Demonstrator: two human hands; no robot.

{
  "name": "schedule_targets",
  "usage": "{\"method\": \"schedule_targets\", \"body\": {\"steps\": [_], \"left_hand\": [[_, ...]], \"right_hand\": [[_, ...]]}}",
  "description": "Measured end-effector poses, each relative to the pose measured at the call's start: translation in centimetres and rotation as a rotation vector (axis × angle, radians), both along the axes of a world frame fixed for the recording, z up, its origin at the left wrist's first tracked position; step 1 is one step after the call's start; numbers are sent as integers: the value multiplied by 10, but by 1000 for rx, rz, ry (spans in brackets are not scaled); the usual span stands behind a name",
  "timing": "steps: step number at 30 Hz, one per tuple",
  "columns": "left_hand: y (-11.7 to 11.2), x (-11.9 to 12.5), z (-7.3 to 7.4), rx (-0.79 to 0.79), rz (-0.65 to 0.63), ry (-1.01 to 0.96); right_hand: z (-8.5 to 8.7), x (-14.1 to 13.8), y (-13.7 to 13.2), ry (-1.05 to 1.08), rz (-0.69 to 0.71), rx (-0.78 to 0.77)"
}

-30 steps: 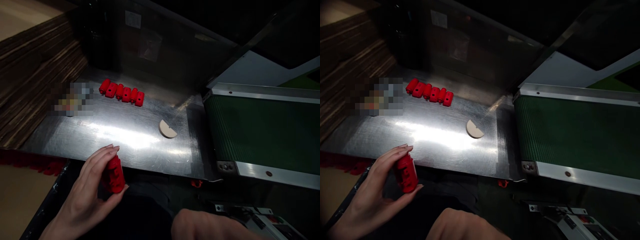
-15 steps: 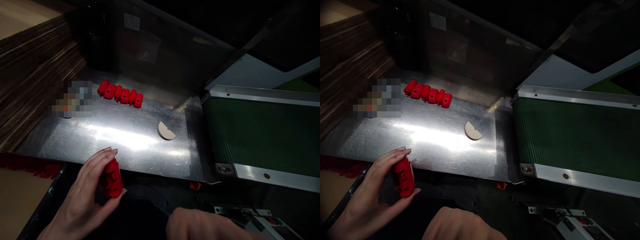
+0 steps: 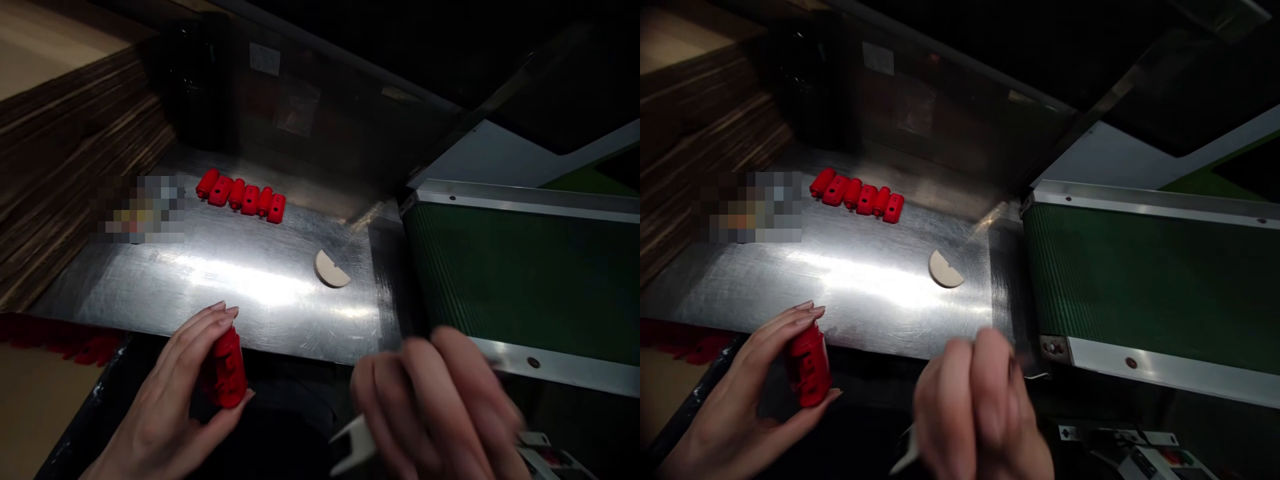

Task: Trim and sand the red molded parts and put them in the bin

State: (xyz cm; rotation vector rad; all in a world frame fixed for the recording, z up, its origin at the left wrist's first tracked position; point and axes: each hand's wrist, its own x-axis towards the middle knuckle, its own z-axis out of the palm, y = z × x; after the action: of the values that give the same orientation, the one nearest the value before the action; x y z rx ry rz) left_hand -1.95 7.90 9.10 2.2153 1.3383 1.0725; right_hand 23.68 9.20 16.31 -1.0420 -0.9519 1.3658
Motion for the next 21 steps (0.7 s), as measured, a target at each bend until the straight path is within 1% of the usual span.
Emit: {"method": "schedule_targets", "body": {"steps": [1, 2, 3, 4, 6, 8, 9, 11, 13, 15, 18, 21], "left_hand": [[0, 1, 2, -12, 9, -10], [-1, 3, 3, -34, 20, -21], [-1, 4, 4, -65, 29, -33], [-1, 6, 5, -101, 30, -46], [-2, 10, 3, -174, -8, -86], [-2, 14, -3, -283, -44, -190], [-2, 16, -7, -362, -47, -276], [-2, 20, -15, -552, -37, -523], [0, 25, -21, -735, -48, -812], [2, 30, -23, -856, -85, -1075], [4, 38, -19, -921, -148, -1349], [6, 41, -13, -934, -175, -1490]], "right_hand": [[-1, 10, 7, -15, -29, -26], [-5, 22, 14, -80, -55, -67], [-13, 36, 22, -224, -77, -130], [-24, 50, 30, -437, -88, -187], [-50, 78, 44, -1015, -144, -255], [-73, 100, 53, -1259, -194, -277], [-82, 107, 56, -1320, -212, -277], [-93, 112, 59, -1379, -220, -255], [-97, 109, 62, -1441, -210, -224], [-96, 99, 64, -1495, -203, -185], [-93, 77, 73, -1563, -190, -88], [-95, 53, 88, -1575, -99, 17]]}}
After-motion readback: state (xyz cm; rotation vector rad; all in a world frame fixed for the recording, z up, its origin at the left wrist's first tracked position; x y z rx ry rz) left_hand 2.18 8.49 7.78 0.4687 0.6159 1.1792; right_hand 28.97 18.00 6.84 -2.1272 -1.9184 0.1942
